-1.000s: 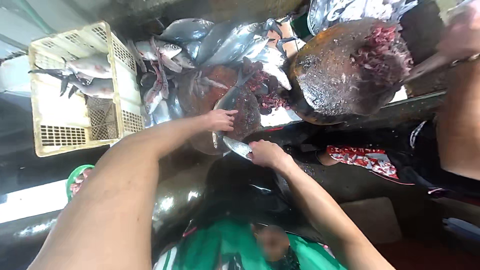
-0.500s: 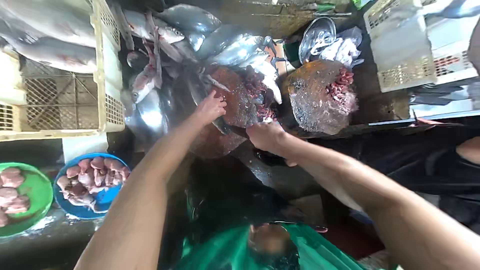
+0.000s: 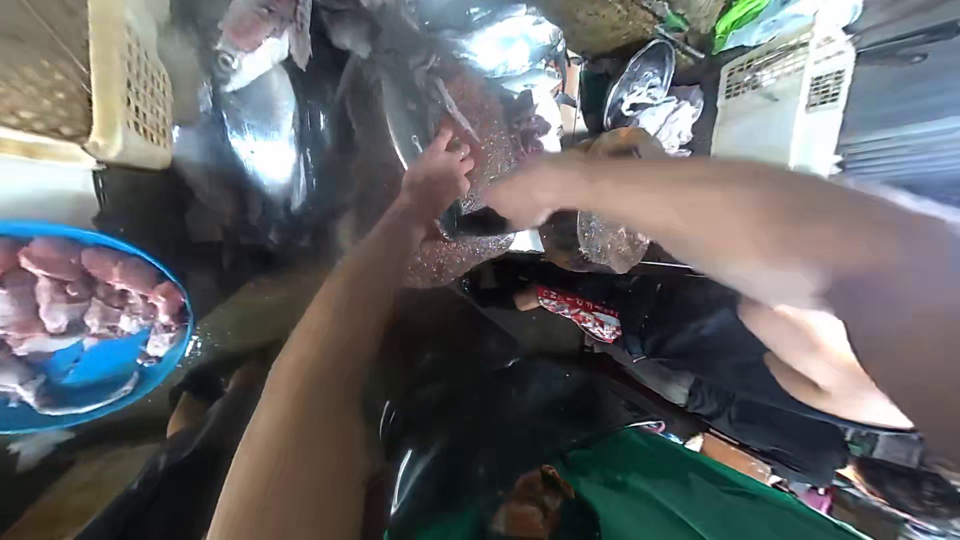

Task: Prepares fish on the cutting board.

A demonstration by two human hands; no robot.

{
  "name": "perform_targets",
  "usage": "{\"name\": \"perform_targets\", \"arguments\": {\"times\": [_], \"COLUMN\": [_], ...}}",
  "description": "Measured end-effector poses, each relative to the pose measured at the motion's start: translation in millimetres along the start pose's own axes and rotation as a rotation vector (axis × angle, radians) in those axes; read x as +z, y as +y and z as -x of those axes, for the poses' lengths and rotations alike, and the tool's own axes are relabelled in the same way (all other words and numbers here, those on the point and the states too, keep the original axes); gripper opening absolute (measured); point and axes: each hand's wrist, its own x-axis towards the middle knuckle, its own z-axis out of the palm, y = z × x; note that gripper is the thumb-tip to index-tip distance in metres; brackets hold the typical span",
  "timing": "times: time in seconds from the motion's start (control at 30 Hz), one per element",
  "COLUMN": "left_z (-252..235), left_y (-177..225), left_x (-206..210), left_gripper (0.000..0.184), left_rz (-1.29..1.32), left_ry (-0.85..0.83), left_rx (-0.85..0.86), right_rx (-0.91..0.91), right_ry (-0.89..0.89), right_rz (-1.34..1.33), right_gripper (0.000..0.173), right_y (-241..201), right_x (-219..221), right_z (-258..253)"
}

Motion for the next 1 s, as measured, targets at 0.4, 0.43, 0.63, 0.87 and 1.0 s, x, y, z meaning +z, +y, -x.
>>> {"name": "perform_targets", "arguments": {"times": [0.4, 0.43, 0.63, 0.87, 1.0], "left_z": [20, 21, -13, -3, 11], "left_y": [21, 32, 67, 65, 60], "left_x": [-19, -15, 9, 8, 38], "left_gripper": [0.050, 0.046, 0.101, 0.083, 0.076], "left_rz": [0.221, 0.280, 0.721, 0.682, 0.753], "left_ry": [0.054, 0.236, 0.641, 0.478, 0.635], "left_rx": [-0.320, -0.474, -1.441, -1.369, -1.164], "right_rx": [-0.078, -0.075, -0.071, -0.090, -0.092], "right_ry": [0.173, 0.180, 0.916, 0.841, 0.964], "right_rz": [-0.391, -0.427, -0.843, -0.731, -0.628], "right_gripper": [0.049, 0.050, 0.045, 0.046, 0.048], "right_y": [111, 127, 188, 182, 184], "right_x": [279, 283, 258, 235, 242], "right_z": [-170, -168, -189, -311, -295]}}
